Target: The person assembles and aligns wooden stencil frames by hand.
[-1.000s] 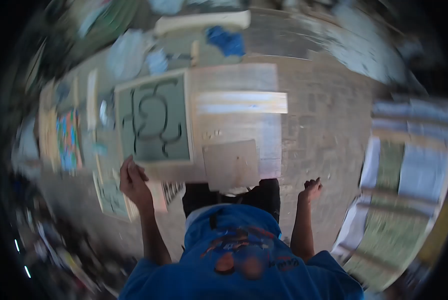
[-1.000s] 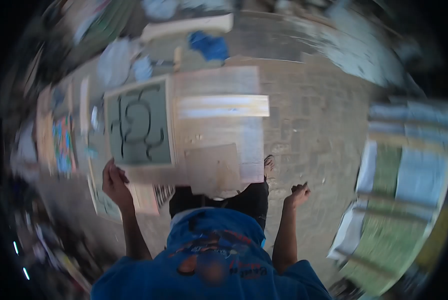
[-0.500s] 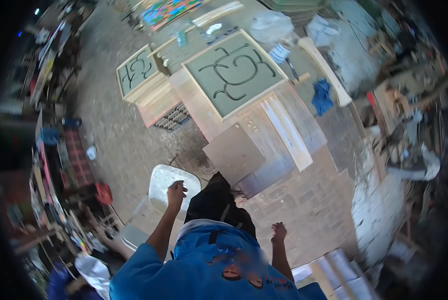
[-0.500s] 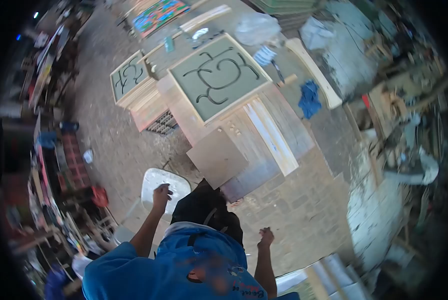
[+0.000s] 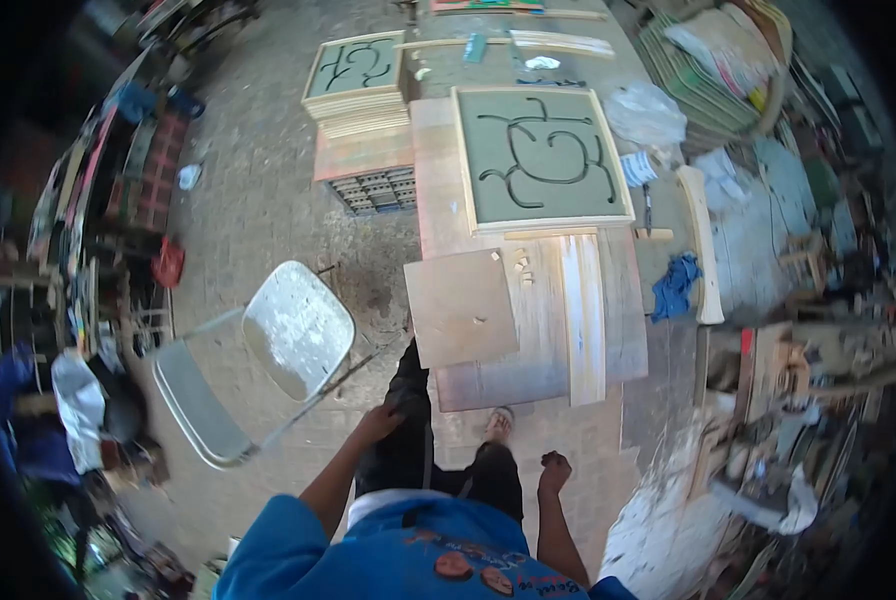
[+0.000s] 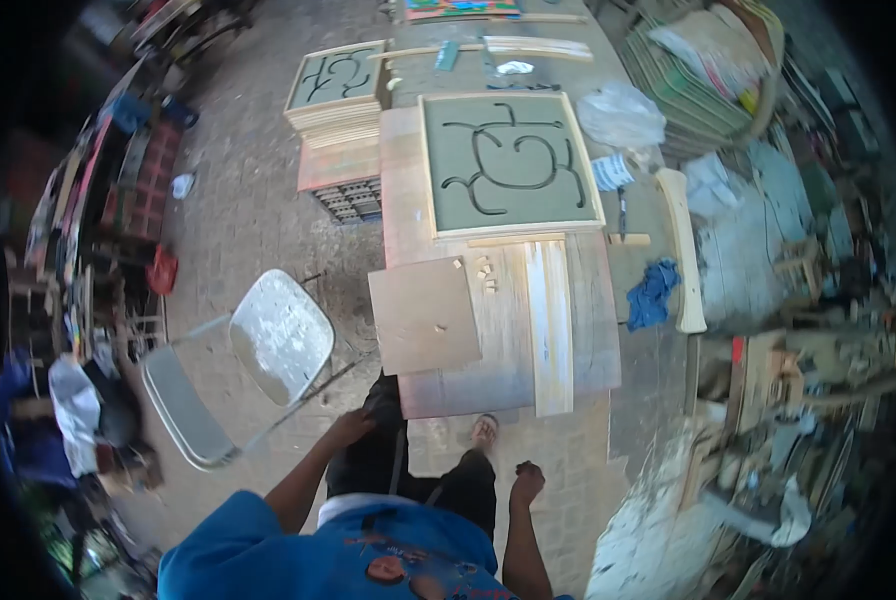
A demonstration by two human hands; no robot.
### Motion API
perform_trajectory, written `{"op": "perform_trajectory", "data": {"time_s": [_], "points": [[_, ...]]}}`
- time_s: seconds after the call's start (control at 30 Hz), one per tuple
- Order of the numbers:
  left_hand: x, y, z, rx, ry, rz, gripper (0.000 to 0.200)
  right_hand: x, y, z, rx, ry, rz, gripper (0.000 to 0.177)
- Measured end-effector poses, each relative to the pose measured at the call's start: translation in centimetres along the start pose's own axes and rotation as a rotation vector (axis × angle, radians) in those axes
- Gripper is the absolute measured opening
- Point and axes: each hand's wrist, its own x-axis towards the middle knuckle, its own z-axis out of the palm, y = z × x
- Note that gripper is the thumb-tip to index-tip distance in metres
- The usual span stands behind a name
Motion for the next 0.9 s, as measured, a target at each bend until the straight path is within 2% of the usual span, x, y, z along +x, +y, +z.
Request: {"op": "perform_trajectory", "data": {"time_s": [0.07,0.1,0.13,0.17,0.2,0.27,0.33,0.4,0.43,0.47,0.53,0.63,0.67,0.73,0.87,0.9], "points": [[-1.6,-1.0,5.2,-0.164,-0.048,-0.042,0.071,3.1,1.3,0.5,-0.684,-0.346,-0.464,0.033],[-1.9,-1.2,7.5,-0.183,-0.029,-0.043,0.071,2.7,0.9,1.0,-0.787,-0.455,-0.404,0.042],[-1.7,-1.2,9.6,-0.141,0.035,-0.074,0.08,1.7,-0.3,2.1,-0.887,-0.555,-0.333,0.054],[-2.2,-1.1,11.8,-0.101,0.089,-0.11,0.089,2.2,2.2,3.2,-0.826,-0.771,-0.322,0.063],[-3.3,-1.1,14.1,-0.12,0.086,-0.116,0.089,2.8,5.2,3.5,-0.765,-0.986,-0.299,0.073],[-4.4,-1.6,16.4,-0.101,0.275,-0.023,0.094,1.9,6.0,4.1,-0.808,-0.955,-0.353,0.075],[-5.1,-3.5,20.0,0.097,0.112,-0.052,0.072,1.3,5.3,4.8,-0.842,-0.912,-0.402,0.077],[-4.9,-7.4,24.2,0.21,0.028,0.084,0.051,0.8,4.6,6.0,-1.102,-0.958,-0.269,0.08],[-4.4,-7.9,24.4,0.205,0.033,0.099,0.051,-0.7,3.6,6.8,-1.199,-0.905,-0.3,0.078],[-5.3,-7.9,24.5,0.301,-0.017,0.142,0.045,-1.5,4.5,7.2,-1.226,-0.847,-0.416,0.07],[-6.9,-8.7,25.2,0.389,-0.081,0.192,0.041,-2.1,6.1,6.6,-1.164,-0.812,-0.597,0.061],[-7.0,-9.6,25.8,0.386,-0.009,0.131,0.036,-2.3,6.5,5.9,-1.113,-0.758,-0.688,0.058],[-7.2,-9.5,25.7,0.377,0.0,0.142,0.036,-2.3,6.5,5.8,-1.122,-0.745,-0.696,0.058],[-7.8,-8.6,23.8,0.155,-0.007,0.032,0.029,-3.1,5.6,5.7,-1.195,-0.779,-0.631,0.057],[-8.1,-8.3,23.7,0.24,-0.092,0.016,0.03,-4.7,4.1,6.0,-1.165,-0.782,-0.618,0.05],[-8.1,-8.1,23.7,0.246,-0.092,0.023,0.032,-5.5,2.6,6.1,-1.124,-0.814,-0.511,0.054]]}}
